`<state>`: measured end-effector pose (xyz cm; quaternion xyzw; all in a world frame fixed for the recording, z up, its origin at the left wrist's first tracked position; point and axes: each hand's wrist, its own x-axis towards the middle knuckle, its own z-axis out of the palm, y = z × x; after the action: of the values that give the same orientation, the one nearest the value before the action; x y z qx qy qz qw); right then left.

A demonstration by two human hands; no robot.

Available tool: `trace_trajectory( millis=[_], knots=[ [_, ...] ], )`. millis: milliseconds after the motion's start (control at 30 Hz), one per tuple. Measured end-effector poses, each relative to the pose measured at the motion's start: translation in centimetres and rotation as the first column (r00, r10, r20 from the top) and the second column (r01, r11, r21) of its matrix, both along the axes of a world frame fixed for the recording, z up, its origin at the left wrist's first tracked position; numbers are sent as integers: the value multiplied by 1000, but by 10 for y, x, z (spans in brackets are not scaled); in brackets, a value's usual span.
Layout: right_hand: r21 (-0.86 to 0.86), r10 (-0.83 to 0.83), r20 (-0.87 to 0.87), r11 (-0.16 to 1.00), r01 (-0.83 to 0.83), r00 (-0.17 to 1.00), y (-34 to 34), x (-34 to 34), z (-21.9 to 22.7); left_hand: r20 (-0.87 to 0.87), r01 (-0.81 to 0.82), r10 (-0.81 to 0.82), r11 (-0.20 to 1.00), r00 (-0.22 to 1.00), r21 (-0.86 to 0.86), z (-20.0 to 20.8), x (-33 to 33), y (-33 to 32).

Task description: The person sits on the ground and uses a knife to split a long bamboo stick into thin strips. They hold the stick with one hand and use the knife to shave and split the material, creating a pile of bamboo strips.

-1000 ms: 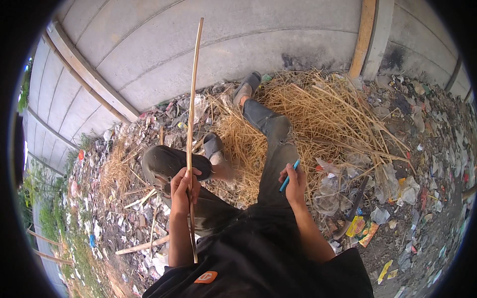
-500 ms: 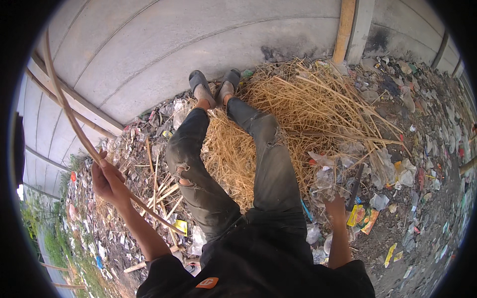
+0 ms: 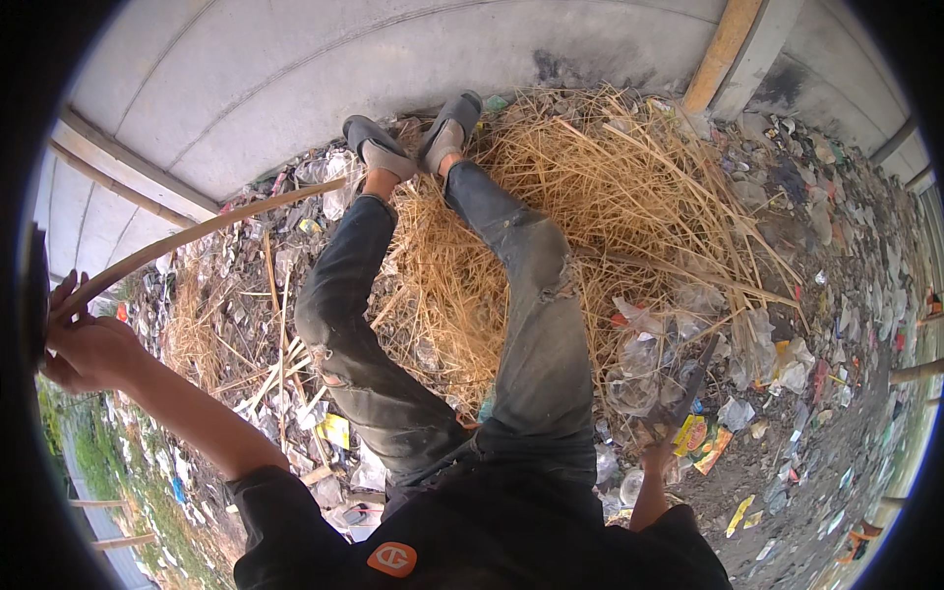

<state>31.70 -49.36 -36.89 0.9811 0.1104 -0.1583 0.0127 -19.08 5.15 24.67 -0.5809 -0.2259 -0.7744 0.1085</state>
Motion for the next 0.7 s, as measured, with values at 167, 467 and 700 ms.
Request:
trace_trajectory(
  millis=[167,467,700],
  knots=[
    [28,-62,-26,998,63,998,6,8,-20,86,309,-311,802,947,-511,-122,117,43],
    [237,-520,-366,750,618,772,-5,42,-53,122,417,-494,546,861,-727,-290,178,93],
    [474,-447,-746,165,865,494,76,20,29,4,325,-416,705,910,-630,-199,150,113]
  ],
)
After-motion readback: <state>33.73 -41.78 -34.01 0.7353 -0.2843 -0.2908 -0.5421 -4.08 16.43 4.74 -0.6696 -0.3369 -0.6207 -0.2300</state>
